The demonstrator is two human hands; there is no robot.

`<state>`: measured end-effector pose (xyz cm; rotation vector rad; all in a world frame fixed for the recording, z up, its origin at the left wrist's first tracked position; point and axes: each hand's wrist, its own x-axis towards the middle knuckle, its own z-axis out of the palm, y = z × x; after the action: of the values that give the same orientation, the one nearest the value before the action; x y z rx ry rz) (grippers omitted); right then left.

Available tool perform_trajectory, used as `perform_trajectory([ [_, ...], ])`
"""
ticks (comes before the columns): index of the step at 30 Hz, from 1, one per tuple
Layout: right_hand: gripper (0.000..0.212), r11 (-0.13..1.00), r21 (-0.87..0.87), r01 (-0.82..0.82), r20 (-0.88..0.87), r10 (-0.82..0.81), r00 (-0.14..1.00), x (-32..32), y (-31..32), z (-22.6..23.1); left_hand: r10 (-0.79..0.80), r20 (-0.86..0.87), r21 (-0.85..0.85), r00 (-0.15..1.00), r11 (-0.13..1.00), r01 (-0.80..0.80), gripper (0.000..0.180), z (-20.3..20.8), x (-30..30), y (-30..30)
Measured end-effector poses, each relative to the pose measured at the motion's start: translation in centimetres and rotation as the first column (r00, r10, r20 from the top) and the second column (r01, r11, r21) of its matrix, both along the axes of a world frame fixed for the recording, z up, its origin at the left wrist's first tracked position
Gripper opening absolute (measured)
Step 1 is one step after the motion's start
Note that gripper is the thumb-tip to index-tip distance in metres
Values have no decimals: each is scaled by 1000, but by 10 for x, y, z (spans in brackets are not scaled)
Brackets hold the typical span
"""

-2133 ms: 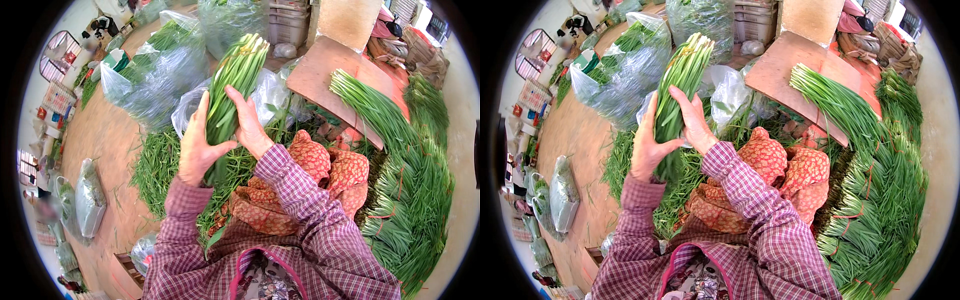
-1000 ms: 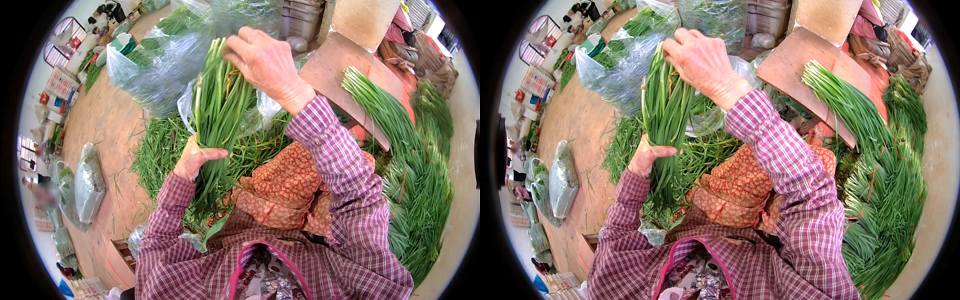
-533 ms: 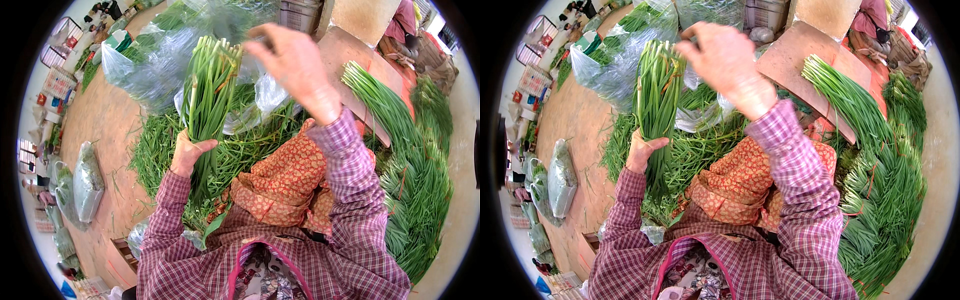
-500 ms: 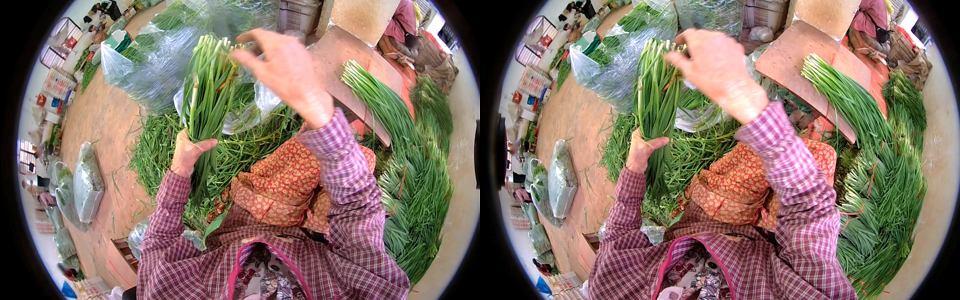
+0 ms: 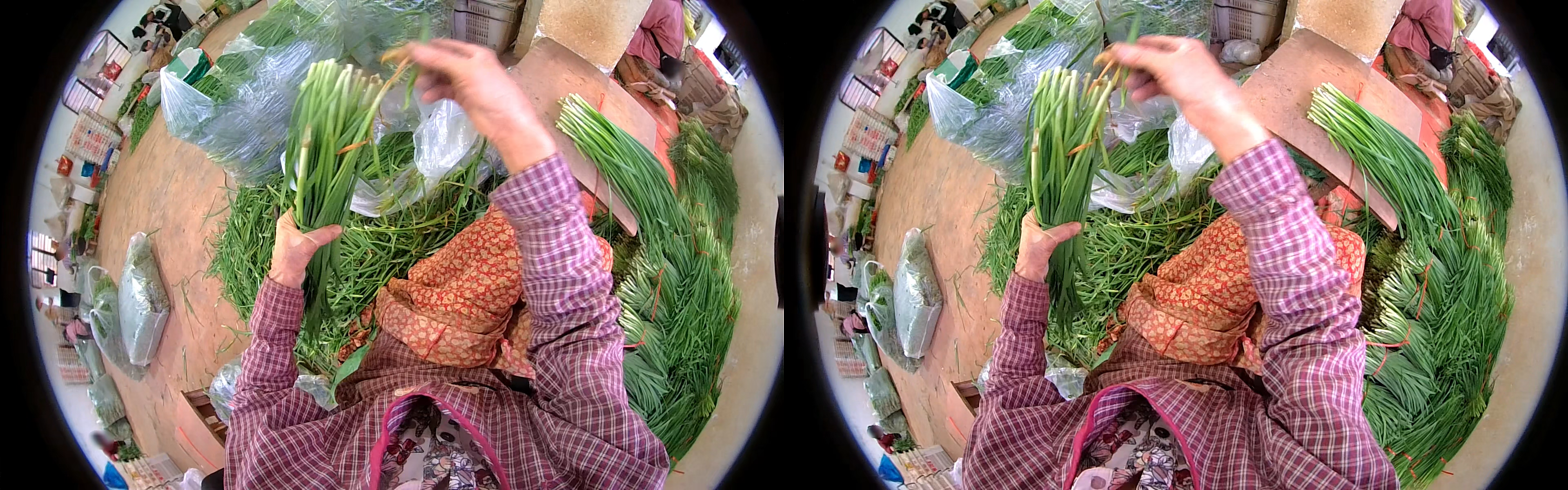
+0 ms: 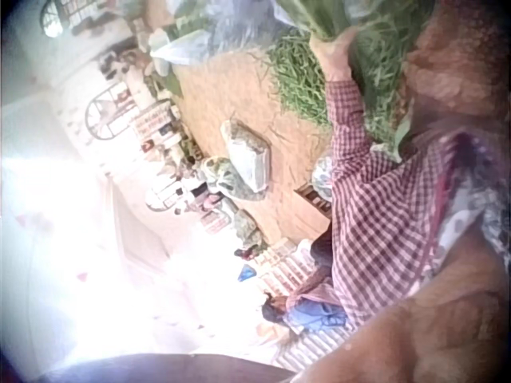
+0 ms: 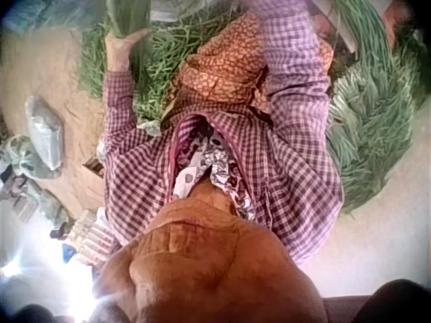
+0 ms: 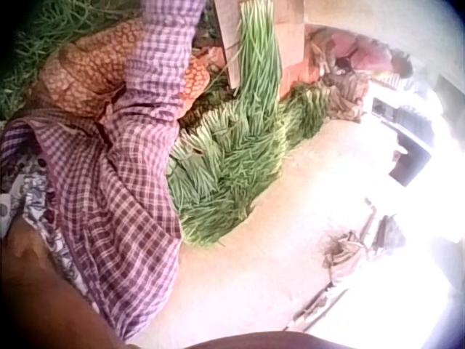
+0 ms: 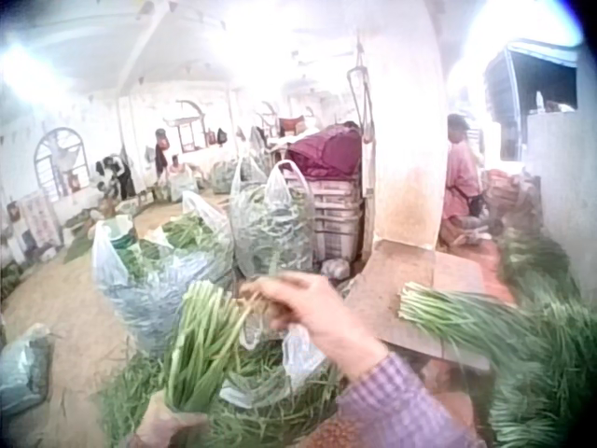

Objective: The person sorts bunches of green vegetables by hand, removes individual stems, and ties them into bundles with red string.

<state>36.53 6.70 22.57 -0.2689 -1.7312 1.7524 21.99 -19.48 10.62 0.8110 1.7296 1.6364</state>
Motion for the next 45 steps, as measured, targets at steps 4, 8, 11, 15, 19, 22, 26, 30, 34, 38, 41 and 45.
perform_trajectory([
  [4,40,994,-52,-91,-170,81,982,29,34,6,52,16,15,999,999,-52,39,-4,-8,0],
  [8,49,702,711,-37,228,-181,957,23,-3,-17,52,-5,21,999,998,-52,39,-10,-14,-4],
  [11,53,472,867,161,23,-360,933,5,-26,-39,15,53,11,998,1000,-16,38,0,-6,0],
  [15,48,594,780,196,83,-410,908,-12,-36,-46,-15,48,-14,999,1000,16,38,9,3,3],
  [19,33,718,658,227,35,-330,943,-26,-41,-47,-38,19,7,999,999,38,37,8,3,1],
  [22,26,563,766,311,-90,-386,918,-30,-30,-53,-56,94,-41,994,997,61,44,4,-2,0],
  [26,19,380,876,296,-67,-513,856,-28,-7,-53,-48,47,-62,998,997,51,43,2,-8,-9],
  [30,21,208,951,230,-37,-659,751,0,28,-52,-56,68,-62,996,996,60,44,-3,-13,-18],
  [34,31,509,842,-178,484,-568,666,10,6,-37,-17,103,-57,995,998,23,44,-6,-17,-21],
  [38,37,626,775,88,186,-358,915,-13,-36,-44,-46,68,-42,997,998,49,43,-5,-12,-16],
  [41,30,599,783,169,95,-383,919,-29,-47,-53,-35,25,0,999,999,35,35,4,1,-8],
  [45,14,469,841,270,-47,-434,899,-37,-26,-59,-53,-13,-17,999,998,53,38,7,-4,-15],
])
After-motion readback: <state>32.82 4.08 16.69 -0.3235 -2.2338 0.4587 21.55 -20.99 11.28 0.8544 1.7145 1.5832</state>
